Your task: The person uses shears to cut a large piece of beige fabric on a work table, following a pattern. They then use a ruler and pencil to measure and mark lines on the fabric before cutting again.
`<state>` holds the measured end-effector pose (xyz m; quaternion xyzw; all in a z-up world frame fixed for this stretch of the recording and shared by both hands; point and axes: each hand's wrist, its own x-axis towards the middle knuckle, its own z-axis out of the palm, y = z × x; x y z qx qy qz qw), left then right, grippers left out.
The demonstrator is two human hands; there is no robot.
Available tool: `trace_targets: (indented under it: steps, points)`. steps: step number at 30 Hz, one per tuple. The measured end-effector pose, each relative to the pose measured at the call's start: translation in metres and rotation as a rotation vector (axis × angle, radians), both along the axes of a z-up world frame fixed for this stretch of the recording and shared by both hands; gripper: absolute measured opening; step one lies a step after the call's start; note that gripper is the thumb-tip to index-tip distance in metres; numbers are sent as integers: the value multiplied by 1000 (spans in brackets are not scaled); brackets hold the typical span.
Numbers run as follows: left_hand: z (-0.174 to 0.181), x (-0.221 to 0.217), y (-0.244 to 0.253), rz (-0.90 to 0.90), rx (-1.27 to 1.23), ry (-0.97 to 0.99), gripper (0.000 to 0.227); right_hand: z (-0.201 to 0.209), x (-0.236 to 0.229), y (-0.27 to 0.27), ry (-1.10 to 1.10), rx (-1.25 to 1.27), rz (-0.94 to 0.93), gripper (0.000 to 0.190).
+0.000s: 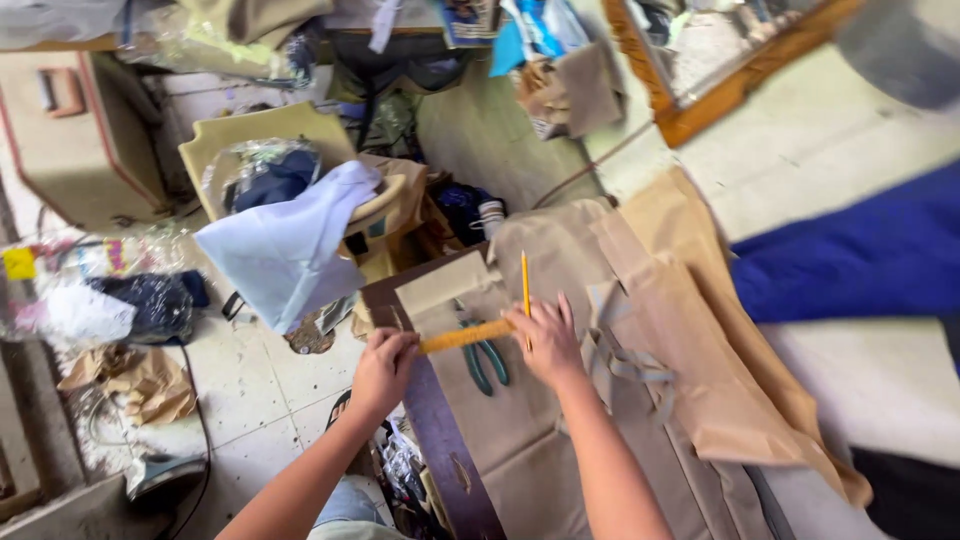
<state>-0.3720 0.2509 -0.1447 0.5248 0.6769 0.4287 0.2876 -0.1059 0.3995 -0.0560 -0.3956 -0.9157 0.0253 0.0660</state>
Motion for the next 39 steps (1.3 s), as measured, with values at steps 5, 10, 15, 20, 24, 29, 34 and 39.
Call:
trace_targets:
  steps: [5,10,15,20,24,29,34,39]
  points:
    - [-18,-25,38,264,15,62,15,-42,-68,99,-15,-80,91,35]
    - [-13,-20,47,366,17,248,15,-87,-65,138,-34,-138,234,34]
    - [-37,-11,44,329,22,416,15,-85,-45,124,-74,-82,206,33]
    - [-45,-16,46,290,38,424,14,-95,-42,118,-49,-11,158,33]
    - [-37,-18,42,282,21,457,15,-83,-49,111,-37,16,97,37]
    - [-39,-21,37,211,11,658,24,-69,-54,97,-9,122,13,41]
    - [-31,-14,43,167,-112,286,15,-44,-81,54,609,87,-441,22]
    - [41,35,45,181,-55,-238,17,5,-132,-4,736,-493,-620,34]
